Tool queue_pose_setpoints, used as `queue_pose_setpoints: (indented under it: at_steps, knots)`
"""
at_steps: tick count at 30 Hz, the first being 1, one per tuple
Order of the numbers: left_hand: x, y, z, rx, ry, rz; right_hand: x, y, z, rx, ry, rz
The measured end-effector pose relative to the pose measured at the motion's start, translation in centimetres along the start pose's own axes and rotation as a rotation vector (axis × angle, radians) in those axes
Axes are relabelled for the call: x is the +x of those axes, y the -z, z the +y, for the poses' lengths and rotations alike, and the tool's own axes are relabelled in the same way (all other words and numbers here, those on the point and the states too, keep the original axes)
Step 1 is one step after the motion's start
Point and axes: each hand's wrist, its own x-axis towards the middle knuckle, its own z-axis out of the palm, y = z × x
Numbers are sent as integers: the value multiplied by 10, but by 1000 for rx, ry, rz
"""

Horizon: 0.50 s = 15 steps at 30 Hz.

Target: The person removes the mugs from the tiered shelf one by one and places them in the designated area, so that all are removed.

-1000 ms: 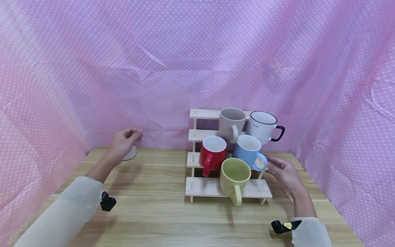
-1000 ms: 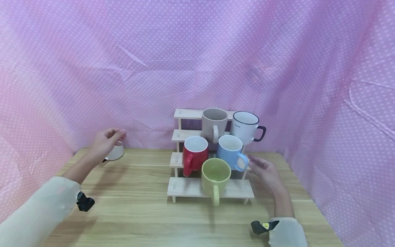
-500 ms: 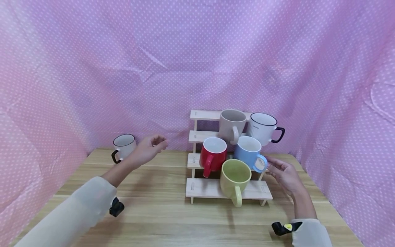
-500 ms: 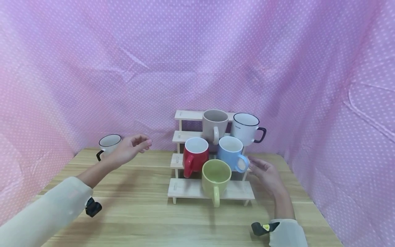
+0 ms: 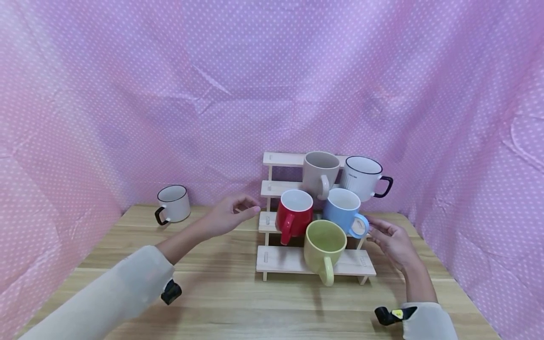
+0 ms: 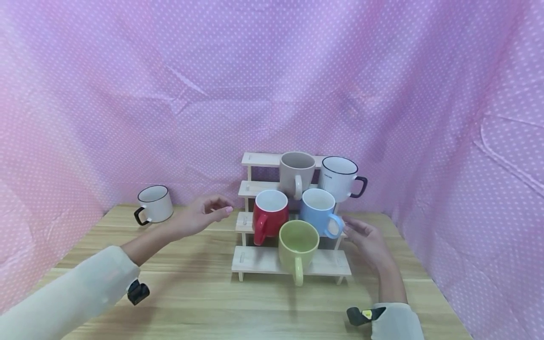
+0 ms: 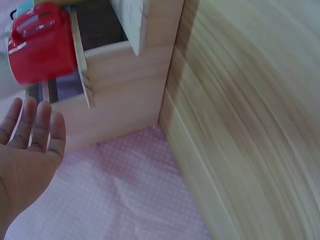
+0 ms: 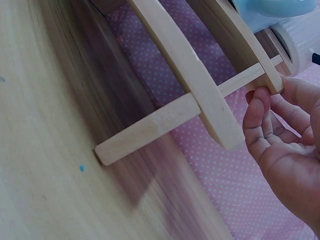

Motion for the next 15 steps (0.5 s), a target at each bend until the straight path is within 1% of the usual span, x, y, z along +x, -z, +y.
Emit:
queue_pose_setpoints:
  at_steps: [4, 10, 12, 15]
  knots:
    - [2, -10, 5, -16, -33, -45, -1, 0, 0, -5, -7, 4]
    - [2, -25, 15, -90, -57, -105, -2, -1, -1, -8, -18, 13]
    - [2, -30, 17, -129, -50, -124, -2, -1, -2, -8, -17, 15]
    - [1, -36, 19, -211, -12, -158, -2, -2, -2, -11, -17, 16]
